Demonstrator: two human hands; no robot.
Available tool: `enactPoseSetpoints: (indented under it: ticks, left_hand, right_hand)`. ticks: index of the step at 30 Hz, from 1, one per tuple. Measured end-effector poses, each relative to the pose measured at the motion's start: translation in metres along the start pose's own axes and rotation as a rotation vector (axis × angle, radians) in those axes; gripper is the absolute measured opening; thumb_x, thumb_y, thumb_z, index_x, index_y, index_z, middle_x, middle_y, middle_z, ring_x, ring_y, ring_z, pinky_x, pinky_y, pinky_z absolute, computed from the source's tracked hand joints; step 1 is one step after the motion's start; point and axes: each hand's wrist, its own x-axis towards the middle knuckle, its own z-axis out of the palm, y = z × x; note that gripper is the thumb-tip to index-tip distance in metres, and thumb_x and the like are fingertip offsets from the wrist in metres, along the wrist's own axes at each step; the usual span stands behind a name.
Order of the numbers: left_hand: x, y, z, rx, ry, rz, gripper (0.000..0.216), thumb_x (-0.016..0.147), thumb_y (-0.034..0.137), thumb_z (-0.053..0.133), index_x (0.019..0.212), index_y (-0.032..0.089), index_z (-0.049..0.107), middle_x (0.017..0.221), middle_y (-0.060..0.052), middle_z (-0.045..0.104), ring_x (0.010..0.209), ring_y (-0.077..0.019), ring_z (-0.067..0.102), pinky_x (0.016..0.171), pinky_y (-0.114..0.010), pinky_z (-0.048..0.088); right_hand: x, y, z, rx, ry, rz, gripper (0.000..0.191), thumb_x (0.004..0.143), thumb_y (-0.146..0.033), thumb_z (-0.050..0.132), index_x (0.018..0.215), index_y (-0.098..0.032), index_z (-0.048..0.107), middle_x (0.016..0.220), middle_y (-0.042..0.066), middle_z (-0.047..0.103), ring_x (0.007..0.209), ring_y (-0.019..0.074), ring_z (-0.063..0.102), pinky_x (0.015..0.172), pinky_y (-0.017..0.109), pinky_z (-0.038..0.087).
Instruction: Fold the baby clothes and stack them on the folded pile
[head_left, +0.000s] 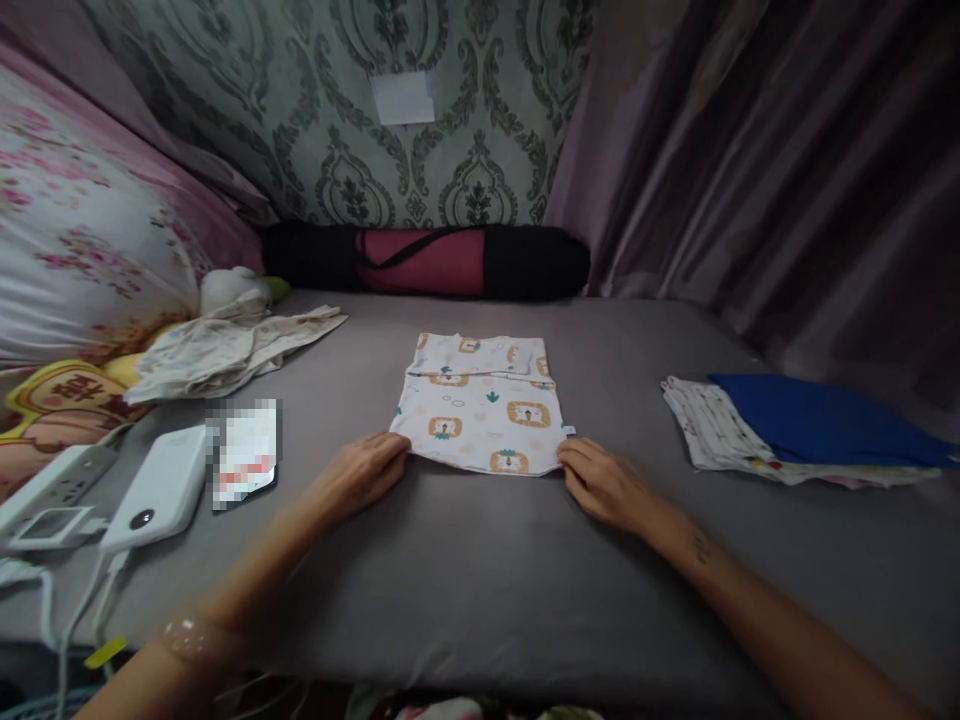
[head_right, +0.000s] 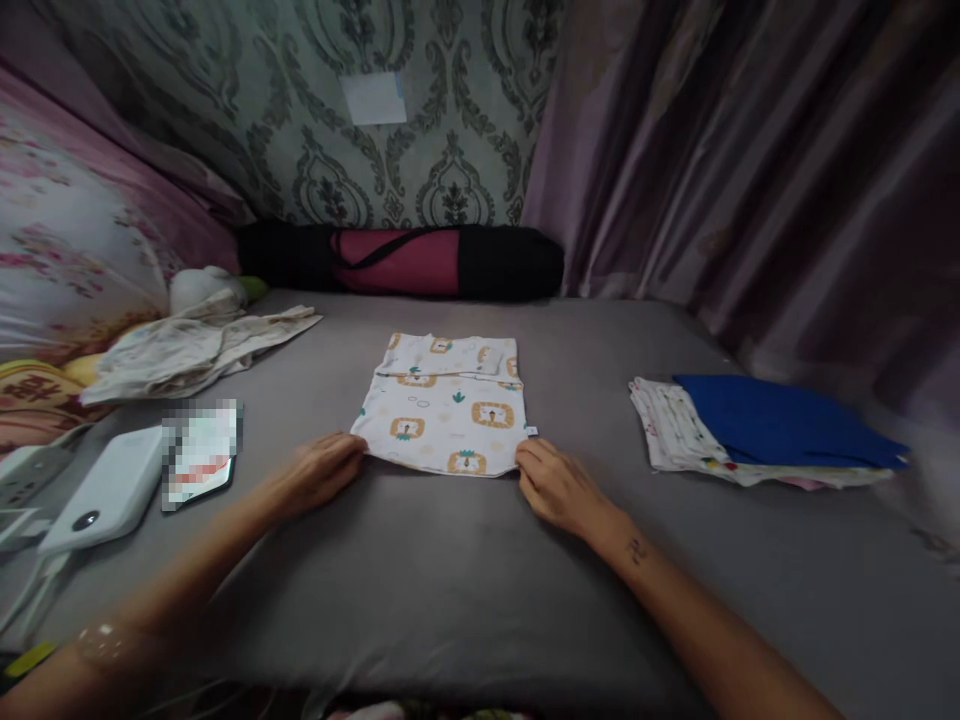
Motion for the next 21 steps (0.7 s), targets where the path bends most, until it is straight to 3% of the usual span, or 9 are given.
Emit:
enactPoseSetpoints:
  ticks: [3,8,11,15,21]
  left_hand:
    - [0.008,-0.002,0.003,0.010,0.067,-0.061,0.025,0.096,0.028,0.031,0.102,0.018,0.053,0.089,-0.007,0.061,0.079,-0.0176,0.058,0.075,-0.032,0.049]
    - [0.013,-0.017,0.003,-0.040,0.105,-0.041,0.033,0.098,0.033,0.029,0.117,0.018,0.051,0.100,-0.010,0.061,0.092,-0.0207,0.057,0.085,-0.036,0.047]
    - [0.008,-0.025,-0.004,-0.069,0.016,0.017,0.035,0.096,0.036,0.035,0.122,0.021,0.053,0.104,-0.009,0.061,0.092,-0.0199,0.057,0.084,-0.033,0.047]
    - [0.000,-0.024,-0.017,-0.061,-0.062,0.091,0.031,0.094,0.025,0.035,0.109,0.022,0.062,0.096,-0.007,0.060,0.085,-0.0184,0.056,0.076,-0.031,0.048]
    - [-0.008,-0.015,-0.029,-0.066,-0.012,0.093,0.030,0.095,0.020,0.035,0.116,0.021,0.056,0.121,-0.010,0.060,0.112,-0.0211,0.056,0.094,-0.036,0.048]
  right_hand:
    - [0.006,-0.001,0.003,0.050,0.071,0.114,0.020,0.089,-0.014,0.037,0.093,-0.019,0.055,0.096,0.010,0.061,0.090,0.0223,0.058,0.082,0.037,0.049]
    - [0.007,0.014,0.008,0.251,0.151,0.238,0.026,0.096,-0.024,0.029,0.110,-0.020,0.051,0.088,0.007,0.064,0.078,0.0186,0.063,0.074,0.032,0.052]
    - [0.004,0.022,0.004,0.289,0.128,0.169,0.031,0.097,-0.028,0.030,0.117,-0.021,0.052,0.092,0.007,0.066,0.079,0.0177,0.065,0.074,0.031,0.053]
    - [-0.002,0.022,-0.003,0.203,0.120,0.043,0.036,0.095,-0.022,0.033,0.125,-0.023,0.053,0.119,0.010,0.061,0.108,0.0200,0.061,0.090,0.034,0.052]
    - [-0.014,0.021,-0.014,0.082,0.077,-0.035,0.039,0.091,-0.012,0.034,0.116,-0.023,0.062,0.115,0.008,0.064,0.107,0.0196,0.061,0.091,0.036,0.052]
